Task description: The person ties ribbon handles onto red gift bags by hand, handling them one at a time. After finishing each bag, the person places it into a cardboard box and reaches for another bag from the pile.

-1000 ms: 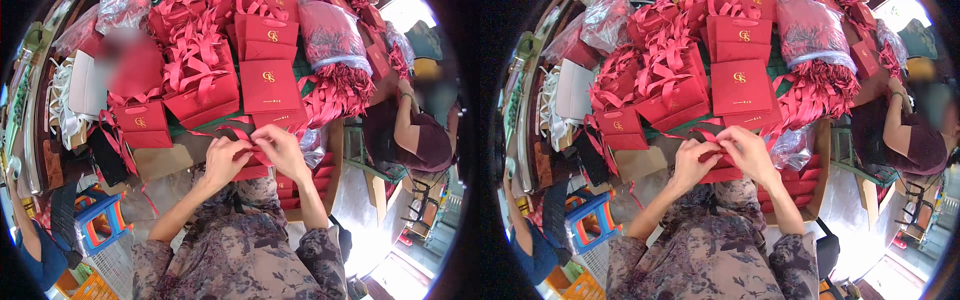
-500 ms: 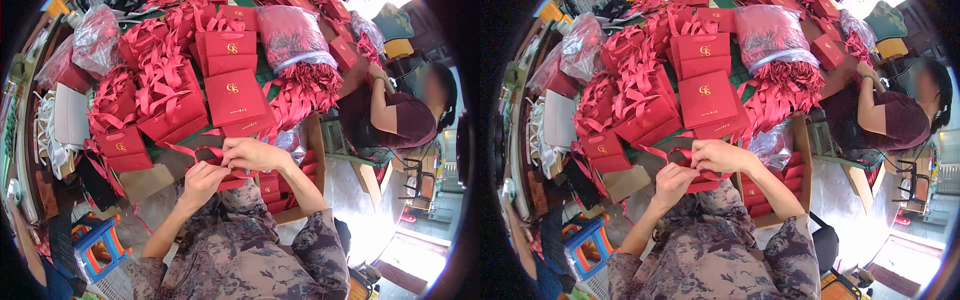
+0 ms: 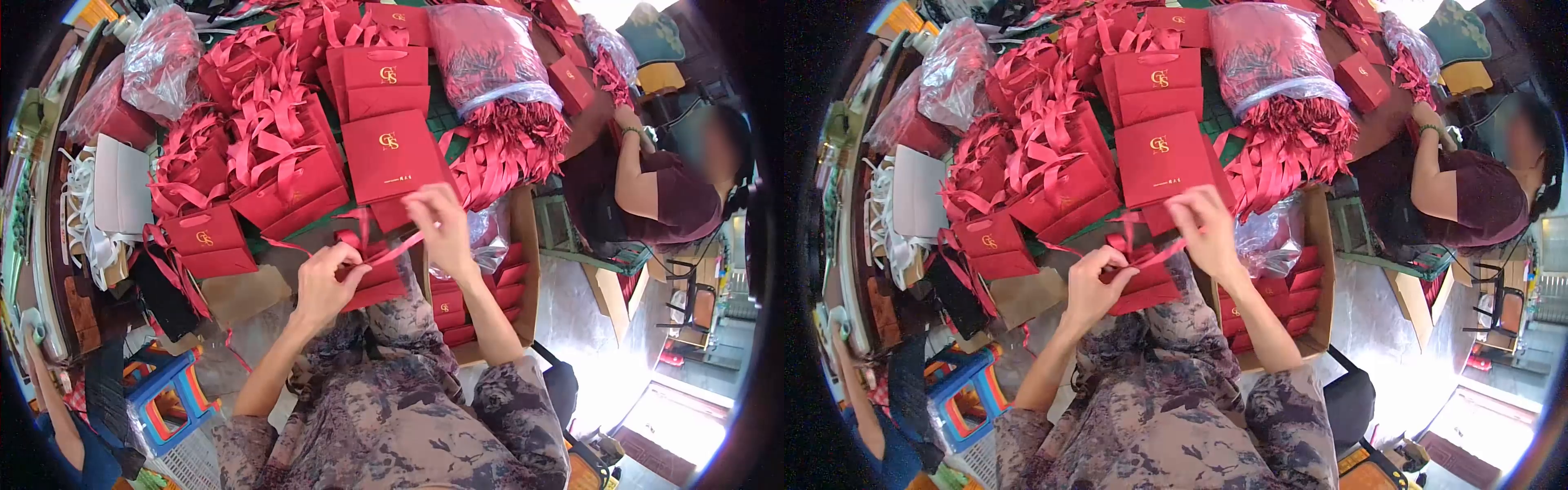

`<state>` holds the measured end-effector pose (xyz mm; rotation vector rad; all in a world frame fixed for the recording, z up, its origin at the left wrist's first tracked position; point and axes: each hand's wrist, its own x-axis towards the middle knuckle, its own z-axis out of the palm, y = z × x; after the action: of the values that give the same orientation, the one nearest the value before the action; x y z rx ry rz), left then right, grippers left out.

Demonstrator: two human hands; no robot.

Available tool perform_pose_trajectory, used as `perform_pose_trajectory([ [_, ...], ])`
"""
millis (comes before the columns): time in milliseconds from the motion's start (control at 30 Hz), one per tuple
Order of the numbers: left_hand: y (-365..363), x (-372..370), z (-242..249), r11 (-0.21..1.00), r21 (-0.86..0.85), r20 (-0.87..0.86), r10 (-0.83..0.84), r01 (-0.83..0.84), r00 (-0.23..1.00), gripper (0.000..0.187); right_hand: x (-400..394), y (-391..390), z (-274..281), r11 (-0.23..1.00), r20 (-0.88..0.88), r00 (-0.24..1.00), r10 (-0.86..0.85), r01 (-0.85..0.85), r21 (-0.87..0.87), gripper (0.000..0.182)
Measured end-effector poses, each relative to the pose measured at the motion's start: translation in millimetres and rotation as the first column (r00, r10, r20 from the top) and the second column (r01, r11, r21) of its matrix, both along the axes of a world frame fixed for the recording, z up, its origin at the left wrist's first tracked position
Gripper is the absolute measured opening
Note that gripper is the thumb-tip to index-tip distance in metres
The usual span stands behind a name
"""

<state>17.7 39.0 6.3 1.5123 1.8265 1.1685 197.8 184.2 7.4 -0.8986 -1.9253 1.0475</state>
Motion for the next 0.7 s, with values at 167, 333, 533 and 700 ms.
perform_pose_trajectory([
  [167, 1.5, -9.4, -6.2, 0.998, -0.037, 0.038, 0.054, -0.053, 0.998, 0.023, 58.0, -19.6, -56.3, 0.856, 0.062, 0.884, -0.464, 0.465, -0.227, 0.022],
  [333, 3.9, -9.8, -2.7, 0.997, -0.070, 0.056, 0.021, -0.017, 0.998, 0.021, 50.1, -37.0, -50.3, 0.393, -0.145, 0.934, -0.326, -0.006, -0.920, 0.050],
  [533, 4.2, -12.7, -5.6, 1.000, 0.024, -0.038, -0.016, 0.017, 0.999, 0.023, 39.0, -37.2, -37.8, 0.265, -0.474, 0.798, -0.372, -0.398, -0.878, 0.030],
  [700, 7.6, -15.4, -5.0, 0.996, -0.089, -0.048, -0.009, 0.005, 0.999, 0.022, 60.9, -45.1, -31.6, 0.457, -0.582, 0.621, -0.525, -0.371, -0.808, 0.022],
])
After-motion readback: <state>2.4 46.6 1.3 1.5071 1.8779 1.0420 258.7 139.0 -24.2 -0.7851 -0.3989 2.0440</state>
